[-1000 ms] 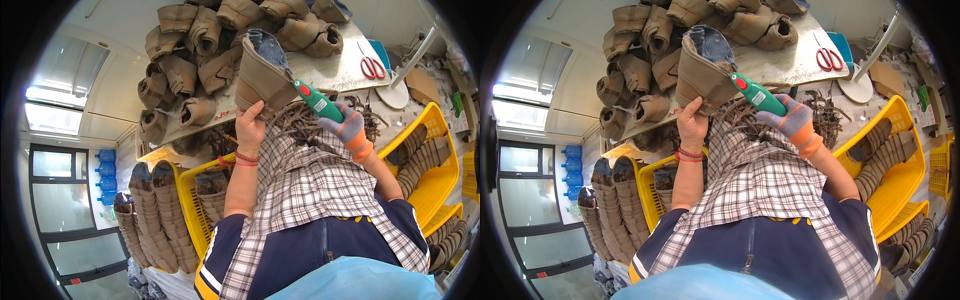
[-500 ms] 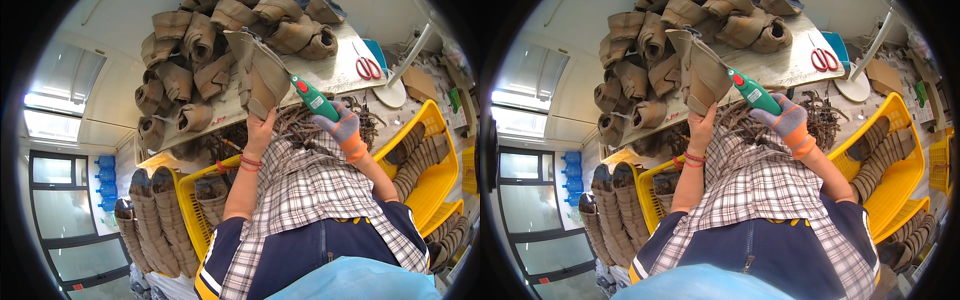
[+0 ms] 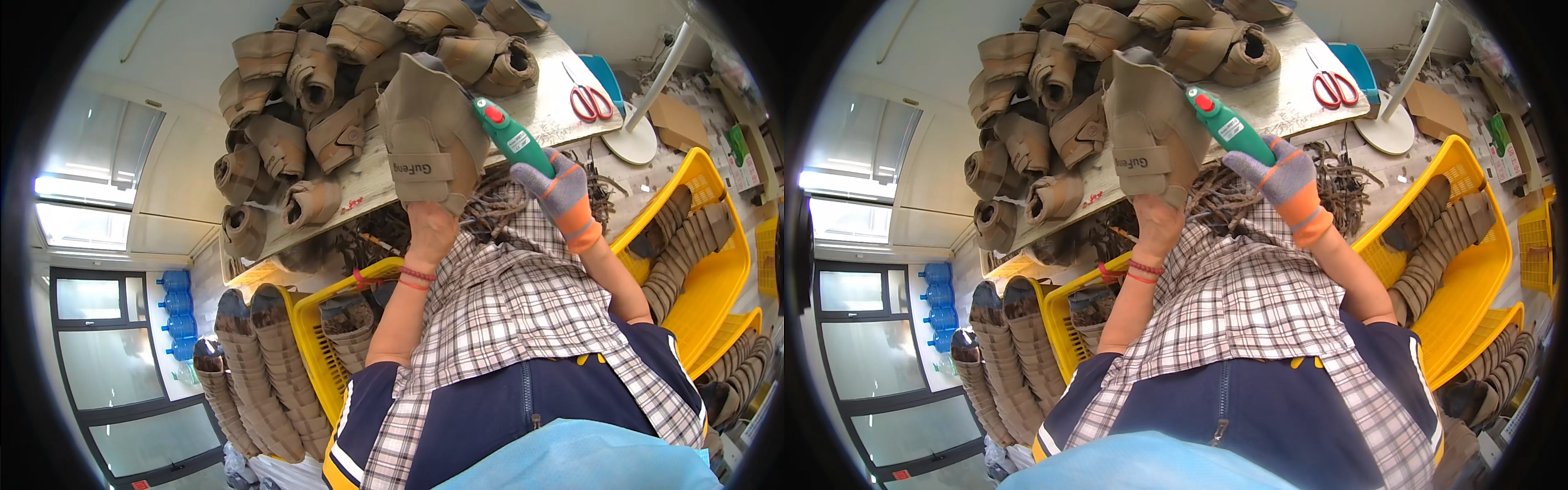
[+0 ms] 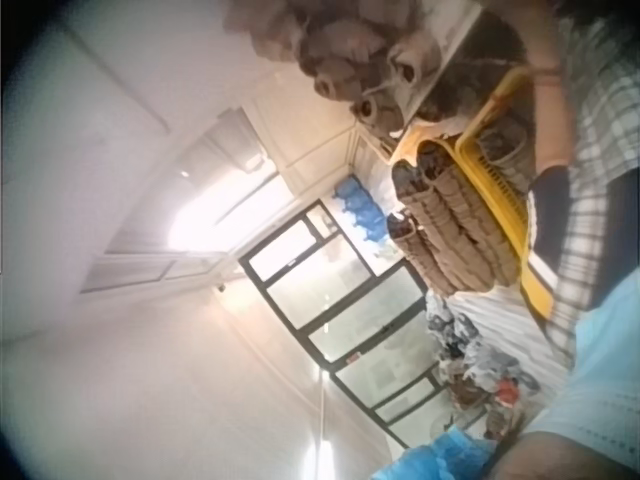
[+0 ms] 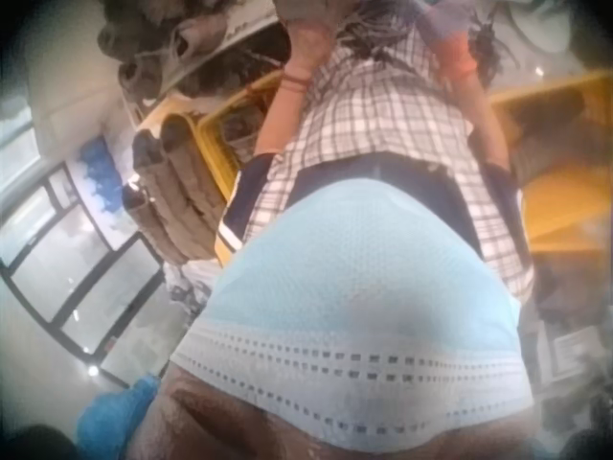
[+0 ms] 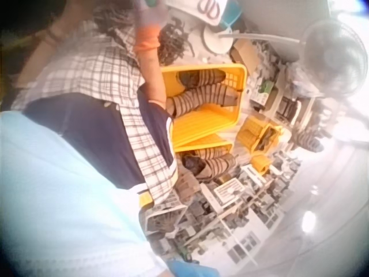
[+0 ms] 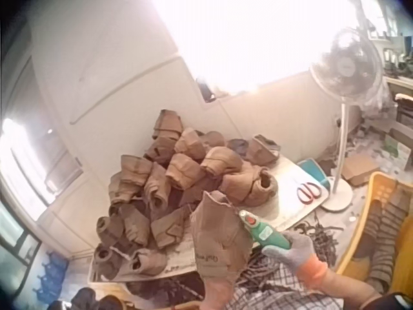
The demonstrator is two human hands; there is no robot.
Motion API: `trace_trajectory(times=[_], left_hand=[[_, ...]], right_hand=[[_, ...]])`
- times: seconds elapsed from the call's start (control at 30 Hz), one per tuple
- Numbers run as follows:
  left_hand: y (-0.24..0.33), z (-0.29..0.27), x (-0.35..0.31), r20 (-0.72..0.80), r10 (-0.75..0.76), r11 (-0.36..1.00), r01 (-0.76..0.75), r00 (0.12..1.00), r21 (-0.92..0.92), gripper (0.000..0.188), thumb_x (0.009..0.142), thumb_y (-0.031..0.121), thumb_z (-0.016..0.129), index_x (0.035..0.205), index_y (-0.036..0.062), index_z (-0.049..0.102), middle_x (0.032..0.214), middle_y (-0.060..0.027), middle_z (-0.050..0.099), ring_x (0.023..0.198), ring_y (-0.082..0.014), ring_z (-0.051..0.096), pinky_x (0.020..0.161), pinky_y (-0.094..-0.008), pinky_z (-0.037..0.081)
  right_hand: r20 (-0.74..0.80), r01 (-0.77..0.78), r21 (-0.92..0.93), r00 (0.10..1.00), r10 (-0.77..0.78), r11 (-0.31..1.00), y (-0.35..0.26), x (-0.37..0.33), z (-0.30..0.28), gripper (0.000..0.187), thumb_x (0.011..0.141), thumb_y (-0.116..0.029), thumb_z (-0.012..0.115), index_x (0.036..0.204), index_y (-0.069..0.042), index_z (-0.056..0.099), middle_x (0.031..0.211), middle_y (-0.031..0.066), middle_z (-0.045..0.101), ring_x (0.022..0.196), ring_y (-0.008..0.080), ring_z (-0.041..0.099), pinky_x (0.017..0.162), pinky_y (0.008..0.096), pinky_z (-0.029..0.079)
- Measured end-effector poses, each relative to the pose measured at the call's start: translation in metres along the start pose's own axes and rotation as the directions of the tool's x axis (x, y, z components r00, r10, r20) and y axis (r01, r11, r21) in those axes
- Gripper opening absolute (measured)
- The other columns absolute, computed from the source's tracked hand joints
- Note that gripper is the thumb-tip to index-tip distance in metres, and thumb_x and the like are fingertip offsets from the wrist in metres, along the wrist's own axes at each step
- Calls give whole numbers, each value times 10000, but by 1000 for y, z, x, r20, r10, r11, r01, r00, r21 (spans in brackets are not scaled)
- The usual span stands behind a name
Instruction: The person repeatedly picks up beige shoe uppers from a table, uses a green electric rotary cutter to trim the edges, and places the finished pieces into a yellow basket. The process is repeated for multiple items in a continuous workflow.
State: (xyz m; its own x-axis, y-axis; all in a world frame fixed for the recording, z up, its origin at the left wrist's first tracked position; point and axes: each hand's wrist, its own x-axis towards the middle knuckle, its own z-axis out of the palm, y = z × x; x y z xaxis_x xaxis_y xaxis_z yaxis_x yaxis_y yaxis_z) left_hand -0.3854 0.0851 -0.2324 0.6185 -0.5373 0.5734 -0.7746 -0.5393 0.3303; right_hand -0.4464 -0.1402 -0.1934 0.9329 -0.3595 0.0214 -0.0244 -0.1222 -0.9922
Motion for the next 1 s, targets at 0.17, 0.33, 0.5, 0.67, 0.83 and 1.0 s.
trace_trajectory(times=[0.17,0.33,0.5,0.67,0.83,1.0], left_hand=[[-11,6,-22,-128,-36,997,27,991,-77,352,788,43,673,1127,-27,611,1079,-180,621,996,-413,564,891,-461,423],[-17,-42,5,-294,-155,978,104,943,-180,328,809,98,720,1090,-36,616,1090,-172,625,1000,-361,587,864,-413,449],[-45,-114,69,-514,131,970,-3,848,243,380,781,174,758,1060,-33,604,1029,-201,610,946,-387,576,825,-440,452],[-100,-215,212,-523,377,858,-75,764,508,441,782,216,744,1102,-41,582,1086,-228,593,1021,-411,538,891,-450,432],[-168,-259,349,-485,-25,999,40,874,21,619,763,223,771,1233,-65,490,1168,-218,570,1094,-343,533,946,-419,411],[-233,-210,386,-621,-295,949,297,726,-103,703,779,220,742,1274,-110,369,1291,-235,473,1189,-347,474,1023,-440,353]], right_hand=[[-75,-41,-66,997,36,997,9,16,-10,448,752,-425,783,931,-32,664,642,23,617,562,91,549,540,261,435],[-51,-143,-598,989,141,789,54,64,-11,736,734,-716,593,1030,-43,631,901,202,684,891,387,647,770,437,490],[2,5,-836,1000,-6,549,51,103,17,622,775,-623,618,1044,-63,589,902,188,687,877,351,663,781,406,507],[136,187,-896,979,-153,403,68,124,53,505,769,-521,679,976,-74,569,850,150,686,830,306,672,750,395,514],[151,279,-871,935,-320,404,64,96,42,587,730,-389,750,1168,-62,535,971,125,648,915,300,605,851,393,469],[66,414,-841,718,-693,349,66,29,-33,645,717,-293,764,1265,-49,526,1030,137,606,971,315,556,857,434,453]])
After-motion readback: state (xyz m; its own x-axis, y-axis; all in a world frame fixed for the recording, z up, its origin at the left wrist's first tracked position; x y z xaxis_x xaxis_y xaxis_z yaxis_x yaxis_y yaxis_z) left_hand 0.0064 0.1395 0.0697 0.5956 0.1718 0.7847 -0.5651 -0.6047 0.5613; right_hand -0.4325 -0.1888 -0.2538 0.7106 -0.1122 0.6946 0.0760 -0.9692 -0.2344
